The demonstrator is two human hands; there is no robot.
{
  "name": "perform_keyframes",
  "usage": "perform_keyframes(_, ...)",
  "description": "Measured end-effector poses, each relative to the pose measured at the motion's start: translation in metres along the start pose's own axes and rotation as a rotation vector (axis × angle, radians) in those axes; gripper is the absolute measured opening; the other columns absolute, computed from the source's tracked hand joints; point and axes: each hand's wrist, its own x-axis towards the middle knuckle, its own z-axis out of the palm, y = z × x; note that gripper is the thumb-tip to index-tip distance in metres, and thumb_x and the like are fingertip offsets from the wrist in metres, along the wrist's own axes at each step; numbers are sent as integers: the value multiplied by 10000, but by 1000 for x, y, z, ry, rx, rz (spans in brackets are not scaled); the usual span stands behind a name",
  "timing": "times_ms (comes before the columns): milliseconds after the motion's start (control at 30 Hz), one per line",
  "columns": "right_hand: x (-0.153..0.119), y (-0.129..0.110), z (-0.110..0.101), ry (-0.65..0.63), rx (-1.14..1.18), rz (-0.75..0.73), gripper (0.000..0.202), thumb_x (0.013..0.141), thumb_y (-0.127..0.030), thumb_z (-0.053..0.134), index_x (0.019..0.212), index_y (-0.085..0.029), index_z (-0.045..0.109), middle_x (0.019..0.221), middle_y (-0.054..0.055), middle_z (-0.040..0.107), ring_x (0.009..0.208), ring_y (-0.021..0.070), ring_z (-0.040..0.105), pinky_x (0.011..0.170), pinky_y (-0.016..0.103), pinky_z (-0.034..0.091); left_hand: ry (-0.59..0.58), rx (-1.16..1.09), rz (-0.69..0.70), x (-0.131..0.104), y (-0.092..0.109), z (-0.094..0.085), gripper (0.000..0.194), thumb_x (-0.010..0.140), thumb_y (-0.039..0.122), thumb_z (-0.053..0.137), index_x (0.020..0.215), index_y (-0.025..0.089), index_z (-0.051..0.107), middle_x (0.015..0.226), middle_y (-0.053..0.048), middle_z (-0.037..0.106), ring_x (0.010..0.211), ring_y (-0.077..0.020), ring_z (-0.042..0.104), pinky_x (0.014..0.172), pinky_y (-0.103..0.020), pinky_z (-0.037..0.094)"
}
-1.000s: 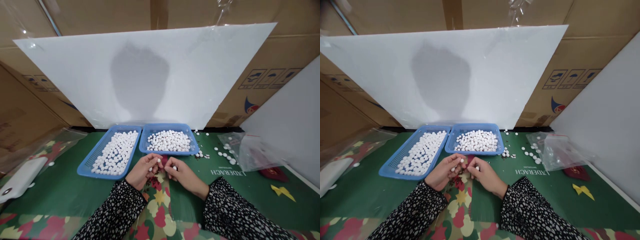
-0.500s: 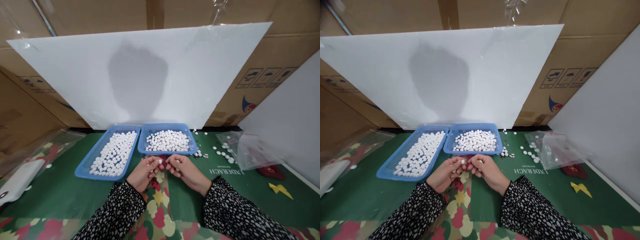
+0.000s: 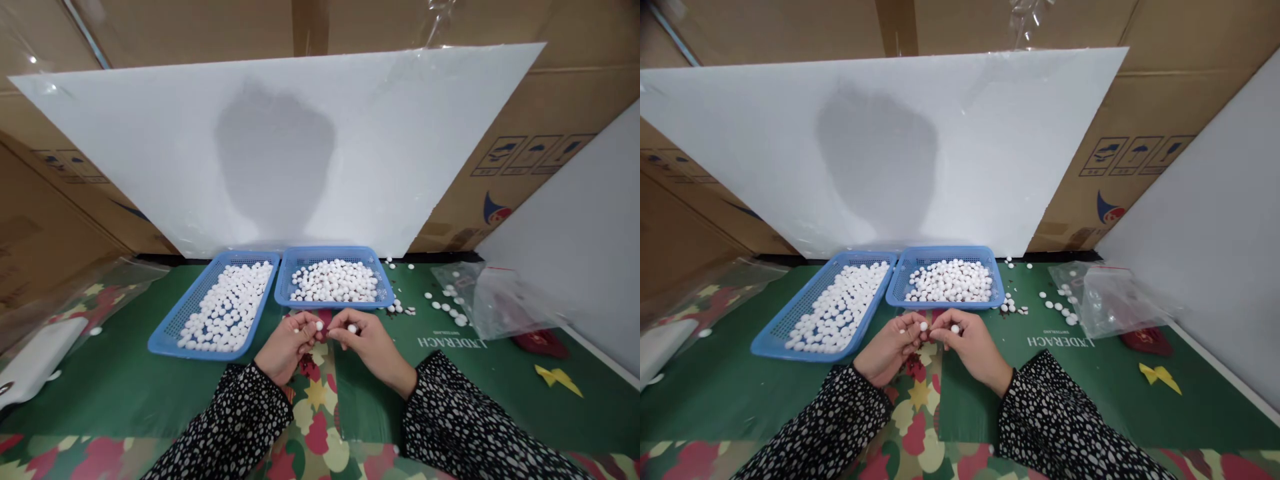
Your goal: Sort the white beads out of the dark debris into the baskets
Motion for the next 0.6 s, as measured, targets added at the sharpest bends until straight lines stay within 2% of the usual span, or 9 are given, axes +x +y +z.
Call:
perform_keyframes(267, -1, 7, 3, -16, -3, -10, 95, 842, -260, 640, 801, -174, 628, 706, -20, 612, 598, 116, 474, 585, 236, 372, 4, 48, 34, -1, -3, 3, 262, 736, 340, 755, 773, 120, 619, 626, 3, 560, 509, -49, 352, 451, -174, 203)
perform_keyframes(600, -1, 6, 3, -26, -44, 5, 159, 845, -308, 653, 802, -180, 568, 639, -50, 521, 581, 112, 432, 553, 227, 330, 36, 241, 127, -4, 2, 4, 242, 732, 347, 746, 735, 130, 637, 554, 37, 507, 509, -67, 371, 491, -191, 262)
